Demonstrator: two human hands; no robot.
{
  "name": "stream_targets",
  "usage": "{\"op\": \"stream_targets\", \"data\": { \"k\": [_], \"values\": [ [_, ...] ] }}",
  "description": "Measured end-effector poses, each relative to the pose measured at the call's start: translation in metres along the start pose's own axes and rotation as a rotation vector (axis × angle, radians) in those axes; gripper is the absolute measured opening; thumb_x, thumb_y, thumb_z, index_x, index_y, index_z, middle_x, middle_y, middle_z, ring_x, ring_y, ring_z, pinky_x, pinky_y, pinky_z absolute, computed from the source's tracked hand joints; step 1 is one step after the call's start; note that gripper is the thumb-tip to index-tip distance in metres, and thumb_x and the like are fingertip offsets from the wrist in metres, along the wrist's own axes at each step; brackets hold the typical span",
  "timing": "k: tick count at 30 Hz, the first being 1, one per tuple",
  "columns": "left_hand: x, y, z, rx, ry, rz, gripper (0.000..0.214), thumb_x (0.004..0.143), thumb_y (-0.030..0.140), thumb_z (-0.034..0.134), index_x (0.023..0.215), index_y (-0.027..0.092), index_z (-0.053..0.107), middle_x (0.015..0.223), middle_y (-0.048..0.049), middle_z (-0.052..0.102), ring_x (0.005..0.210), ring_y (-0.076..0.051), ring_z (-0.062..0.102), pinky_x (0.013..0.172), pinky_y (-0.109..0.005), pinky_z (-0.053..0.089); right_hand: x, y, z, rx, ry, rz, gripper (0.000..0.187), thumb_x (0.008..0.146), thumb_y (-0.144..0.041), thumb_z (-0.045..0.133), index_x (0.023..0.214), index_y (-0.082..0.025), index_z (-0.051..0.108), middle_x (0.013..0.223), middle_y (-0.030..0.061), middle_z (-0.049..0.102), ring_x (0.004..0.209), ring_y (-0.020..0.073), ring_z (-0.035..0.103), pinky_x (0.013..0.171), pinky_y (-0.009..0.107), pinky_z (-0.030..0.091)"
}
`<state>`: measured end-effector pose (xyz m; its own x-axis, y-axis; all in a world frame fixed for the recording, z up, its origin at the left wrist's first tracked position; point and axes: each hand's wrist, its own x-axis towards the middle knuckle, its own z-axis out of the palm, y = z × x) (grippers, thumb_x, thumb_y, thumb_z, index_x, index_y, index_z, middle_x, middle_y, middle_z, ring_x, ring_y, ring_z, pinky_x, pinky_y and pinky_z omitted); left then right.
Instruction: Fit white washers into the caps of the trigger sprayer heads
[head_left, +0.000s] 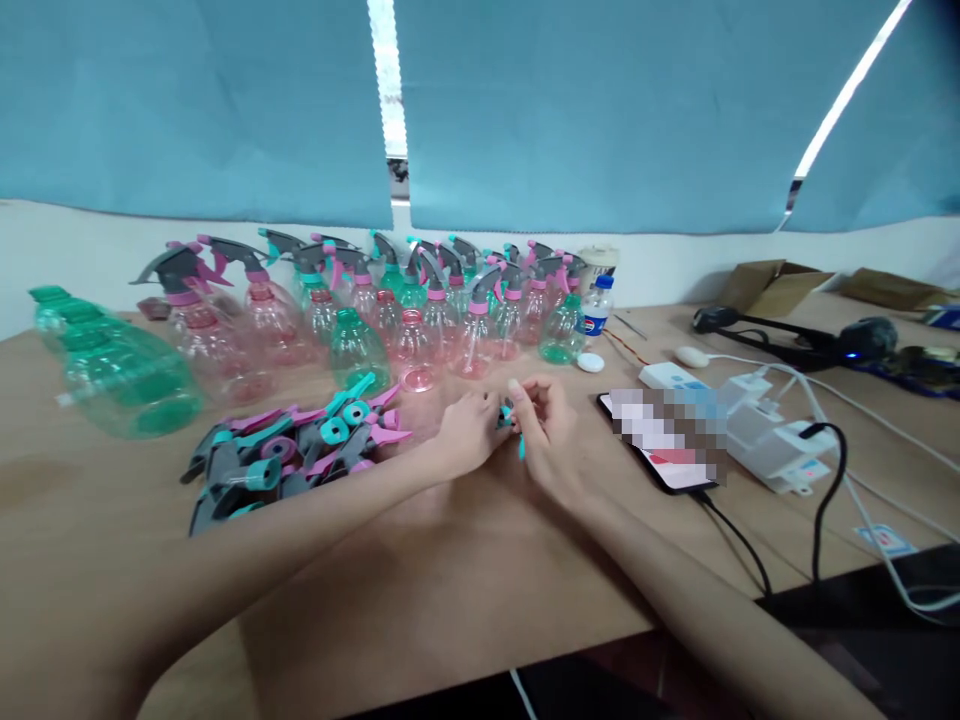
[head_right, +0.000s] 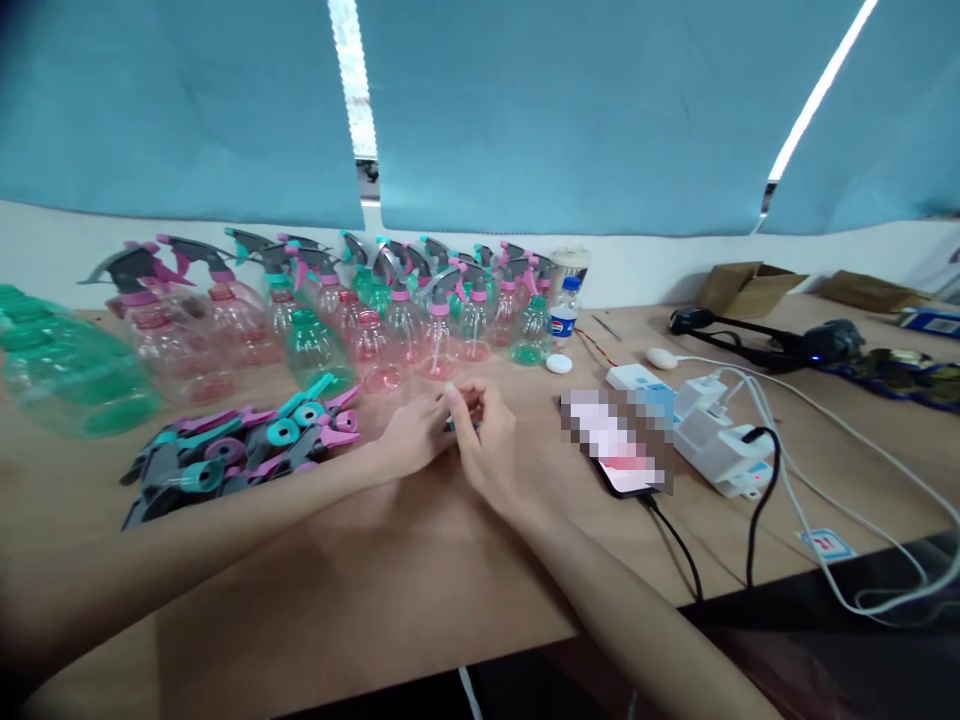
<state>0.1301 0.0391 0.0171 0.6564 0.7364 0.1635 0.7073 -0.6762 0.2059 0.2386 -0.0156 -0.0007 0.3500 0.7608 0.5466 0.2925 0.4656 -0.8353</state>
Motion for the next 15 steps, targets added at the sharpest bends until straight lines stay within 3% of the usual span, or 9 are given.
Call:
{"op": "stream_targets", "data": {
  "k": [4,7,11,15],
  "values": [
    [-0.004,-0.008,-0.022,-0.053,0.064,0.023,0.029,0.085,0.033,0.058,0.109,0.016,0.058,0.102,-0.0085,0.063,0.089,-0.023,0.062,0.072,-0.032,0.047,0.002,-0.003,-0.001,0.006,-0.002,0.005,0.020,0.090,-0.039,0.049,0.091,-0.019,0.050,0.073,-0.0016,0.058,0.063,0.0113,0.056,0.058,0.023,0.044],
    [-0.020,-0.013,-0.046,-0.097,0.104,0.052,0.023,0.085,0.030,0.060,0.106,0.021,0.061,0.103,-0.0042,0.063,0.092,-0.020,0.060,0.076,-0.029,0.046,0.000,-0.004,0.000,-0.039,-0.060,0.018,0.021,0.090,-0.040,0.050,0.090,-0.020,0.051,0.072,-0.0017,0.058,0.063,0.0118,0.055,0.059,0.024,0.043],
    [-0.055,-0.015,-0.069,-0.240,0.190,0.031,0.027,0.079,0.029,0.068,0.104,0.023,0.062,0.097,-0.0007,0.066,0.086,-0.018,0.060,0.077,-0.029,0.045,-0.010,-0.006,0.003,-0.057,-0.273,0.015,0.023,0.090,-0.040,0.049,0.100,-0.020,0.053,0.074,-0.0012,0.059,0.064,0.0130,0.056,0.061,0.025,0.043],
    [-0.083,-0.020,-0.072,-0.385,0.173,-0.085,0.028,0.074,0.022,0.071,0.099,0.022,0.059,0.094,0.0008,0.067,0.074,-0.016,0.061,0.065,-0.026,0.046,-0.021,-0.011,0.006,-0.035,-0.490,-0.033,0.032,0.090,-0.037,0.049,0.119,-0.023,0.051,0.074,-0.0016,0.060,0.060,0.0117,0.054,0.055,0.022,0.043]
  ]
}}
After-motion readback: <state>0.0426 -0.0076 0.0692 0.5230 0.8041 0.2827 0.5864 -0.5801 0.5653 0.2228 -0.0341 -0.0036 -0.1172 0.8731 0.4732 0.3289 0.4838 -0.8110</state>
